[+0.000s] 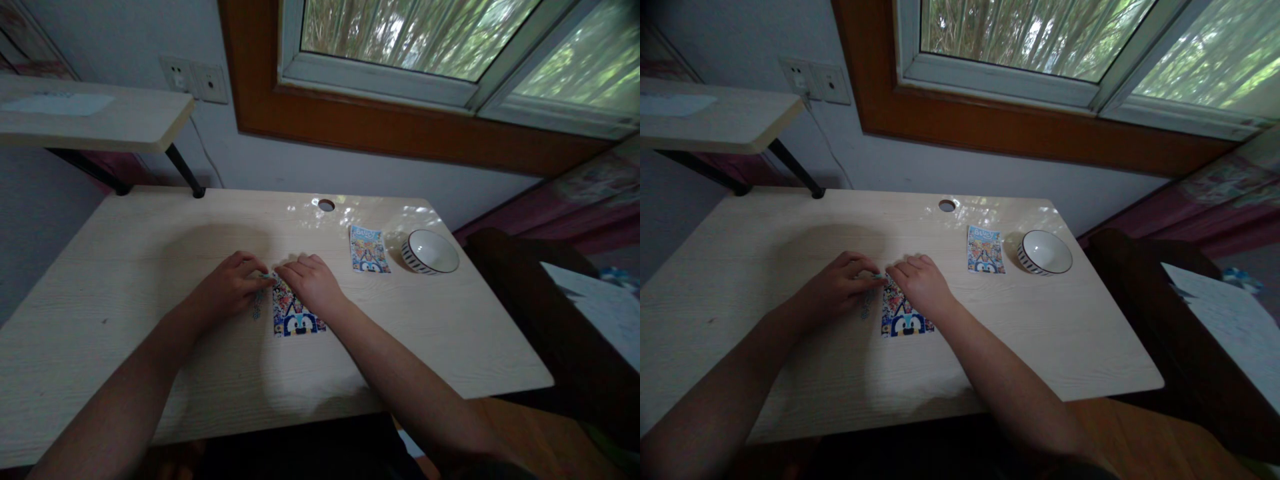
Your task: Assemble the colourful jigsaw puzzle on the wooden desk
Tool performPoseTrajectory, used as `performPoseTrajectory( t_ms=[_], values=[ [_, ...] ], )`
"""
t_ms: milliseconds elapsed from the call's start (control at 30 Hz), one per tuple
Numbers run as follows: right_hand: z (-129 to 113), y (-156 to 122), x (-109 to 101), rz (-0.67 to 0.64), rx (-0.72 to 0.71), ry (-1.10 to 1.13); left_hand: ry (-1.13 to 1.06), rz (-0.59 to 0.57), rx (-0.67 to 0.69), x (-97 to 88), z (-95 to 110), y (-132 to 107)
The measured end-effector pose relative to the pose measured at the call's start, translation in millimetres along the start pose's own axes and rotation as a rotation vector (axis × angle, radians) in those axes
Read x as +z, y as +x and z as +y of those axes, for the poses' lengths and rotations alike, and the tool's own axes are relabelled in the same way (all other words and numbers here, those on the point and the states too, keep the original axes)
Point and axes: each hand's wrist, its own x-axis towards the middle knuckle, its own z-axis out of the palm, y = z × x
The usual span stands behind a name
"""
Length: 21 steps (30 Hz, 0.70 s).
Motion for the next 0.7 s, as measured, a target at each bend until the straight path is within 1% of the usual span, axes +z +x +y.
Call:
performPoseTrajectory(
  t_ms=[133,333,700],
  values=[
    [2,-2,5,0.018,0.009,-0.002,0.036,0.049,-0.054,1.3,-2,-1],
    [3,-2,9,0.043,0.038,-0.017,0.056,0.037,-0.105,3.3,-1,0],
    [3,-3,11,0.064,0.031,-0.012,0.038,0.014,-0.066,3.7,-1,1]
  ],
)
